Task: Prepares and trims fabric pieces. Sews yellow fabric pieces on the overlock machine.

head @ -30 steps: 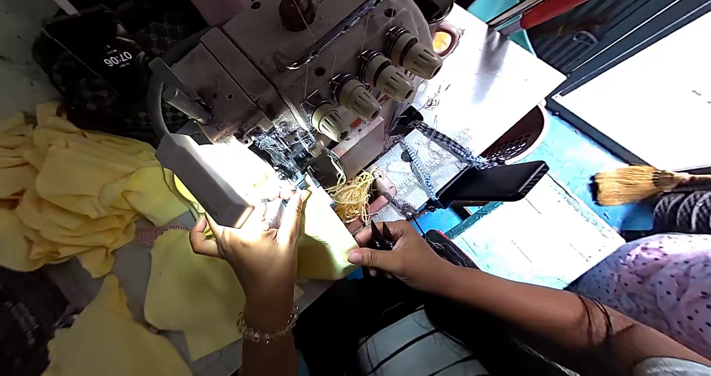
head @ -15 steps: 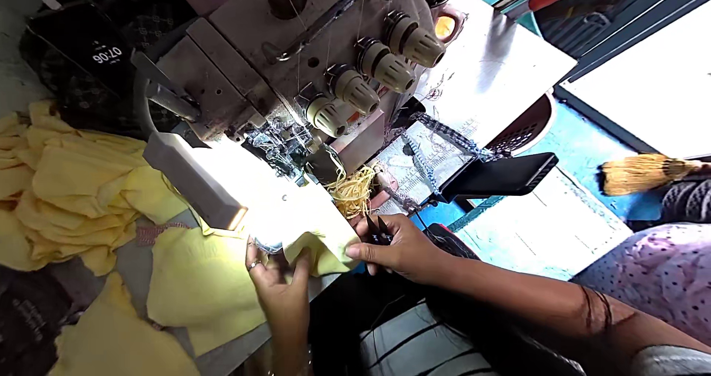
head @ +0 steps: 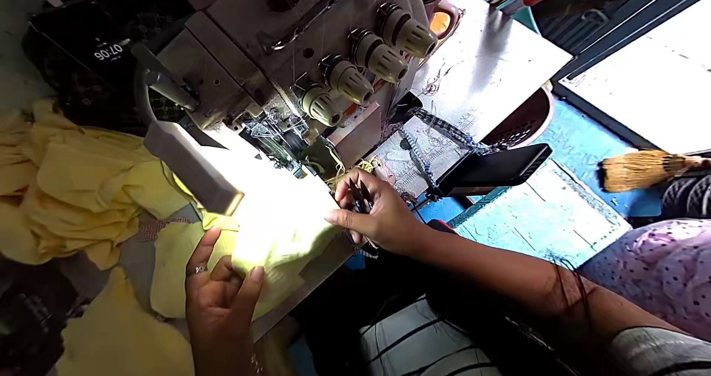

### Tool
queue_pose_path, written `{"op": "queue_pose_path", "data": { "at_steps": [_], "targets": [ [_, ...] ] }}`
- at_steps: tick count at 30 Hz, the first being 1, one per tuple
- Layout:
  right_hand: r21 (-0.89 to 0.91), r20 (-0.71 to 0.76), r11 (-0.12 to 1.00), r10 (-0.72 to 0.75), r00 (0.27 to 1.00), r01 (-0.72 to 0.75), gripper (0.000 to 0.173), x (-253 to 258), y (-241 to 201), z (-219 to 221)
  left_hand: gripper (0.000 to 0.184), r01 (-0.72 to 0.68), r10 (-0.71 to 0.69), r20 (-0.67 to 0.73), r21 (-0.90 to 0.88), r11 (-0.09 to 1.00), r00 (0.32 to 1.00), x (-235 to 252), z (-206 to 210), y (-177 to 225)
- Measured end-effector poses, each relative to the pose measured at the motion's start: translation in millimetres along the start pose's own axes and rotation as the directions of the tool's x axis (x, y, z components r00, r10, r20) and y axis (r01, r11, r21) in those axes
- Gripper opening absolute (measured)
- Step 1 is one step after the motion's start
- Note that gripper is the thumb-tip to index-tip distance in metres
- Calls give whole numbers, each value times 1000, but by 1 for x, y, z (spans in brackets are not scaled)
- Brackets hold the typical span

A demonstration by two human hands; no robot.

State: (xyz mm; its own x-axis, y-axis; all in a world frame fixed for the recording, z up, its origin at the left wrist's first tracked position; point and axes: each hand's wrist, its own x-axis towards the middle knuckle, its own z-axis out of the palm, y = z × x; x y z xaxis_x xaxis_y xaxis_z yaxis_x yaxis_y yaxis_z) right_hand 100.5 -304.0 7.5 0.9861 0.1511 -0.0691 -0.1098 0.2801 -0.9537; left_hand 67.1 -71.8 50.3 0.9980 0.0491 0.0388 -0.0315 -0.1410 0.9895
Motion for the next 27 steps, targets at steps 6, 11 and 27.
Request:
{"op": "queue_pose_path", "data": {
  "at_steps": [6, 11, 27],
  "targets": [
    [145, -20, 979, 148, 989, -143, 32, -10, 13, 15, 84, 133, -132, -20, 39, 990, 991, 2, 6, -21],
    [189, 125, 914, 340, 932, -358, 19, -29, 5, 11, 62, -36, 53, -50, 293, 956, 997, 1, -29, -16],
    [128, 240, 865, 447, 862, -485, 8, -60, 9, -2, 23, -564, 659, 240, 755, 335, 713, -43, 38, -66]
  ]
}}
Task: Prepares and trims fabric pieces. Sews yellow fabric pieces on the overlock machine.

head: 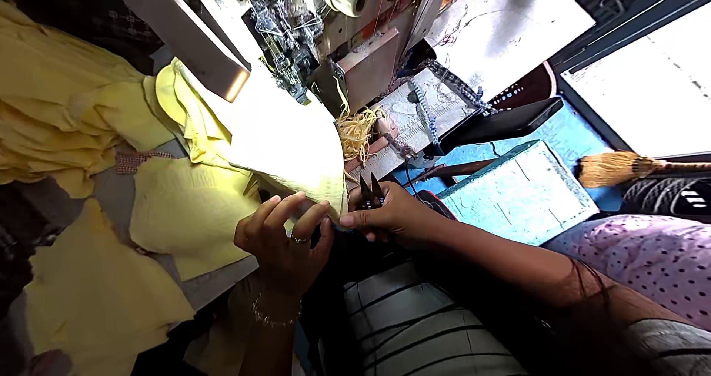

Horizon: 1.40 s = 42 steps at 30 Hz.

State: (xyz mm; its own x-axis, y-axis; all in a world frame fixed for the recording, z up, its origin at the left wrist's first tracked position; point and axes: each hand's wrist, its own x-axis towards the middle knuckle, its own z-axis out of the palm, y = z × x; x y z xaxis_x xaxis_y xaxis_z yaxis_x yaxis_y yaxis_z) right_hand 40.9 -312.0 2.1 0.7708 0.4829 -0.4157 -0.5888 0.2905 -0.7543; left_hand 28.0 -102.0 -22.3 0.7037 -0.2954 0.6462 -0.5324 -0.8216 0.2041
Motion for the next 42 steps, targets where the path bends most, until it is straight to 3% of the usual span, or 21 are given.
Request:
{"op": "queue_pose_path", "data": {
  "at_steps": [6, 13, 26, 29, 33, 36, 42],
  "targets": [
    [-57, 42, 997, -47, 998, 49, 14, -6, 2, 1, 11, -66, 65, -51, -9, 998, 997, 1, -7, -4],
    [-109, 44, 980, -163, 986, 167, 15, -8, 6, 1, 17, 18, -23, -26, -163, 986, 999, 5, -15, -3],
    [-158, 12, 963, -219, 976, 218, 18, -12, 6, 3, 7, -80, 78, -39, -60, 995, 996, 5, -25, 8],
    [-140, -7, 958, -253, 968, 249, 15, -10, 8, 6, 10, -89, 86, -38, -63, 994, 996, 6, -21, 7],
    [-174, -20, 941, -298, 954, 290, 13, -8, 11, 12, 35, -34, 33, 24, 51, 998, 999, 12, 2, 4],
    [-228, 10, 914, -342, 940, 335, 12, -10, 16, 12, 33, -50, 50, 2, 187, 981, 999, 23, 11, -1],
    [-308, -2, 863, -423, 906, 401, 14, -9, 15, 3, 32, -61, 58, 18, 254, 965, 998, 41, 4, -1]
  ]
}}
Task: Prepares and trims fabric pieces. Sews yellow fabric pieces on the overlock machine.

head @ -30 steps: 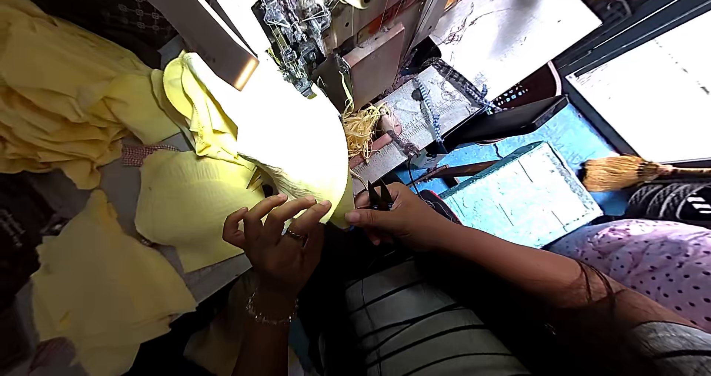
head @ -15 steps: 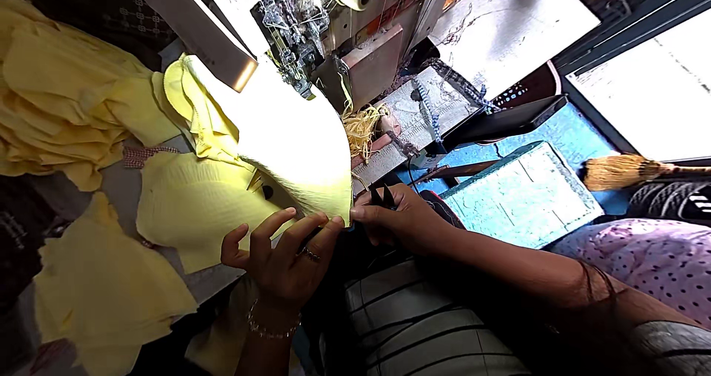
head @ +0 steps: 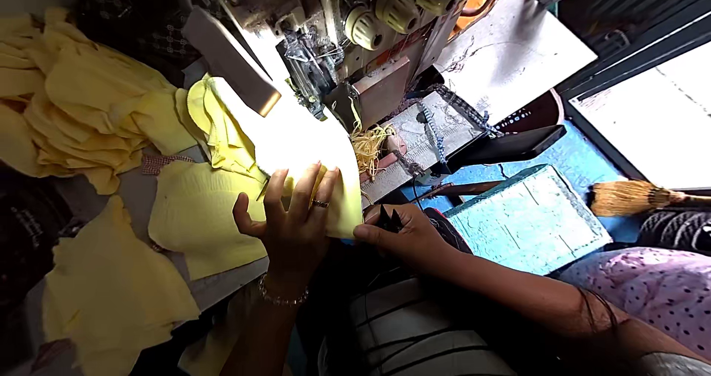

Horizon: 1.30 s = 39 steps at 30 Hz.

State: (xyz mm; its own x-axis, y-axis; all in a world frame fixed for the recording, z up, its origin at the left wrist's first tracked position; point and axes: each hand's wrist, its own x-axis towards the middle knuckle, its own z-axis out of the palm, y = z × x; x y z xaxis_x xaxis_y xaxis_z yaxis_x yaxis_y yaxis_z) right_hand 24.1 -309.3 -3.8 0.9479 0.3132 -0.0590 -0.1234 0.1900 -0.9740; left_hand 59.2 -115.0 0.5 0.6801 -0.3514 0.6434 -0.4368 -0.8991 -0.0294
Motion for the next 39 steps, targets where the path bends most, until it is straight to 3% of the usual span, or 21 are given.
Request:
{"op": "queue_pose_path", "data": {
  "at_steps": [12, 19, 24, 35, 39],
  "targets": [
    [-78, -133, 997, -38, 990, 28, 10, 70, -20, -21, 47, 71, -76, 197, 33, 997, 977, 52, -9, -15],
    [-42, -186, 997, -75, 980, 69, 23, 78, -20, -20, 47, 89, -96, 203, 40, 995, 974, 49, -11, -18],
    [-121, -213, 982, -167, 963, 143, 8, 79, -17, -18, 47, 102, -106, 186, 33, 994, 977, 45, -9, -16],
    [-244, -230, 957, -214, 949, 156, 8, 81, -18, -25, 48, 104, -110, 177, 42, 994, 978, 45, -7, -14],
    [-375, -261, 906, -305, 916, 195, 25, 109, -18, -24, 43, 140, -150, 227, 60, 988, 962, 55, -3, -19]
  ]
}}
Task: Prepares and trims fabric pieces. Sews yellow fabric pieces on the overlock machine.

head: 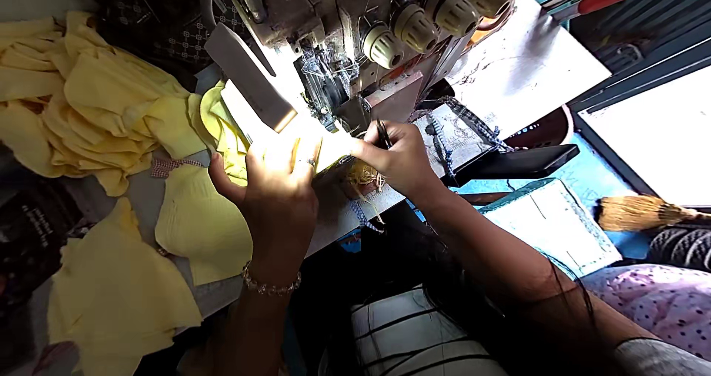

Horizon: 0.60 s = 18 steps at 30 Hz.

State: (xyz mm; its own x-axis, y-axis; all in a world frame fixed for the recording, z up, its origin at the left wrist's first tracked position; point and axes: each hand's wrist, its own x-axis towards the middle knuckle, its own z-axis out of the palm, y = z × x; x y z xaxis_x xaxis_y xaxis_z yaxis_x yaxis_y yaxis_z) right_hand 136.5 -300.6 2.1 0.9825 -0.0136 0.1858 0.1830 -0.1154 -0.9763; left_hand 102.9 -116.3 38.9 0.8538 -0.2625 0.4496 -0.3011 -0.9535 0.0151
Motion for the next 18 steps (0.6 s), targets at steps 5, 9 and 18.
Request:
{"op": "queue_pose_path", "data": {
  "at_steps": [5, 9, 18],
  "targets": [
    [-39, -49, 997, -70, 996, 68, 30, 5, 2, 7, 36, 65, -64, 132, -2, 998, 989, 22, -2, -14],
    [-10, 20, 1000, -8, 1000, 8, 29, -23, 10, 0, 34, 156, -144, 162, -65, 986, 976, 32, 0, -23],
    [523, 548, 851, -287, 785, -53, 38, -67, -67, 2, 72, 334, -265, 256, -283, 899, 930, -21, -18, -53]
  ]
}}
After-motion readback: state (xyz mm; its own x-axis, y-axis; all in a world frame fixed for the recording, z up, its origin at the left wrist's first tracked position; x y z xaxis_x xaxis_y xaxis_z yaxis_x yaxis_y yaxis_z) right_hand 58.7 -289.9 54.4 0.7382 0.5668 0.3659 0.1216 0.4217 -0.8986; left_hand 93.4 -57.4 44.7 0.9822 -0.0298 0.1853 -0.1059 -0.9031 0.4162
